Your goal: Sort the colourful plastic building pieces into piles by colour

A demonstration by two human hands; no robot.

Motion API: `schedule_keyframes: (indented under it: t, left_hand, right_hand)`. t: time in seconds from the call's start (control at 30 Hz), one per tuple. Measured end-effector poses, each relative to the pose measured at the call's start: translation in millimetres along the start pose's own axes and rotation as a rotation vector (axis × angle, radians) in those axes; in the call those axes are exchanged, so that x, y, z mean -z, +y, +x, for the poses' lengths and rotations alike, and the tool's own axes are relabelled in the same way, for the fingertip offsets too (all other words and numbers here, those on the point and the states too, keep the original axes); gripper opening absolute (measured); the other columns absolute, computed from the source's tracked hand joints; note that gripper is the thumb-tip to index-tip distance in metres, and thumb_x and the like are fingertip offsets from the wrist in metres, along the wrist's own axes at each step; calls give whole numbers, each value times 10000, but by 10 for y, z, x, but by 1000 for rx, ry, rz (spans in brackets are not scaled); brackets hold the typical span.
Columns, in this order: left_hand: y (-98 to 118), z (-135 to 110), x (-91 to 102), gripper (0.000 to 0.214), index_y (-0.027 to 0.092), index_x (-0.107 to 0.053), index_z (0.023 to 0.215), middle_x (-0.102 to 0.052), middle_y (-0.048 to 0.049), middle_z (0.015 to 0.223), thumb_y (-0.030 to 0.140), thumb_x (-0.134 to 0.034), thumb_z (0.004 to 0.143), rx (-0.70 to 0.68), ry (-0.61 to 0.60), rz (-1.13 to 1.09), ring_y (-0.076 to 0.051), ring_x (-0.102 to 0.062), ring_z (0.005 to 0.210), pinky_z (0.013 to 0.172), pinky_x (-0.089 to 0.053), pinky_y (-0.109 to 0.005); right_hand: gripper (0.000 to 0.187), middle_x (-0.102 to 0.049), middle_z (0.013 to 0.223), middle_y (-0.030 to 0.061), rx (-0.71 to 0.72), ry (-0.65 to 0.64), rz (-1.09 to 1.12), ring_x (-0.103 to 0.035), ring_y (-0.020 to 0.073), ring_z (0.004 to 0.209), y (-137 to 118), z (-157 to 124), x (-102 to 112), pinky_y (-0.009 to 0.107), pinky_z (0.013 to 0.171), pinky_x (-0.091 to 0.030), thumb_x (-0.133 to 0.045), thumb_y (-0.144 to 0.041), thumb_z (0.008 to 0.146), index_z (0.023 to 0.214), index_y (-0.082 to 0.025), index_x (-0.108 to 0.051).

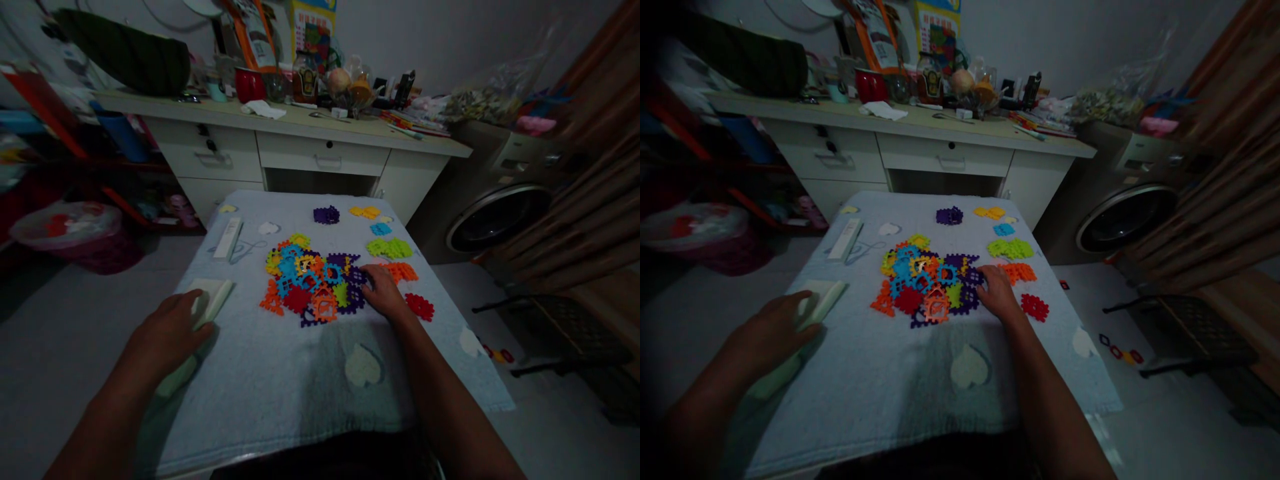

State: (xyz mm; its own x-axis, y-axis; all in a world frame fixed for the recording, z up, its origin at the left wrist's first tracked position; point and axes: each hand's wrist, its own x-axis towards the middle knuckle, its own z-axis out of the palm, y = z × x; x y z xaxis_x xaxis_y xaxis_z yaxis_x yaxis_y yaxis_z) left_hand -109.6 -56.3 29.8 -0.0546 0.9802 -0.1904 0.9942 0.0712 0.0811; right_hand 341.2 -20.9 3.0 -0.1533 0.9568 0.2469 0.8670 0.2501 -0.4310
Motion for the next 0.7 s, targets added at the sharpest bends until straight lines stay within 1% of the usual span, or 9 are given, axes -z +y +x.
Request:
schedule_keyframes:
  t: [0.1,0.2,0.23,0.3,0.37,0.4,0.5,0.6,0.7]
  left_hand:
    - [-39,23,11,722,109,-406,1422,-473,-203,1425,486,-459,808,-13,-17,-18,-334,-521,1258,1020,-441,-422]
    - [-81,38,1,727,118,-470,1375,-505,-193,1390,537,-482,782,-50,7,-34,-333,-539,1232,1043,-427,-417]
    - [-102,43,-7,719,119,-496,1353,-524,-187,1372,563,-464,788,-70,18,-57,-328,-538,1233,1058,-417,-415]
    - [-155,56,-31,678,121,-546,1304,-562,-168,1338,581,-367,839,-108,37,-133,-306,-524,1256,1098,-383,-403]
    - [-210,72,-60,638,117,-583,1261,-589,-156,1316,524,-261,890,-134,51,-192,-278,-515,1273,1130,-349,-382]
    - [-229,79,-75,628,114,-591,1253,-591,-156,1316,498,-245,895,-137,58,-196,-274,-518,1272,1134,-345,-378]
    - [-228,85,-111,642,109,-567,1289,-563,-178,1338,517,-329,854,-118,65,-115,-307,-547,1236,1097,-388,-404]
    - [-161,65,-124,699,125,-533,1326,-533,-190,1344,556,-432,784,-86,61,-40,-341,-553,1214,1052,-427,-431]
    - [-104,45,-125,711,129,-503,1350,-517,-190,1351,528,-438,765,-81,64,-31,-338,-550,1207,1049,-430,-425]
  right_hand:
    - [446,-634,1221,127,-6,-6,-6,-538,271,1147,-2,-2,-1,438,1042,-384,-546,-194,758,1198,-158,-609]
    - [444,-635,1218,117,-3,-6,-4,-539,267,1144,1,-4,-8,437,1043,-381,-547,-192,755,1195,-175,-607]
    - [440,-636,1214,115,-2,-4,-3,-537,269,1145,2,-4,-11,441,1042,-380,-547,-192,755,1190,-179,-608]
    - [434,-637,1213,116,-3,-5,-1,-533,275,1154,1,-2,-12,455,1048,-375,-548,-189,753,1183,-182,-608]
    - [435,-634,1221,119,-7,-11,-1,-528,280,1164,-4,1,-9,465,1054,-368,-547,-188,751,1182,-182,-606]
    - [434,-633,1225,121,-11,-16,-1,-527,283,1166,-9,2,-6,467,1054,-369,-547,-187,750,1180,-181,-606]
    - [430,-634,1209,123,-16,-20,0,-538,282,1148,-26,3,10,461,1044,-381,-546,-183,743,1168,-174,-612]
    - [432,-634,1195,120,-8,10,17,-544,272,1141,-45,8,34,448,1042,-392,-549,-180,744,1172,-178,-608]
    - [417,-626,1197,122,6,51,38,-536,270,1157,-62,39,70,443,1046,-397,-558,-190,756,1171,-184,-603]
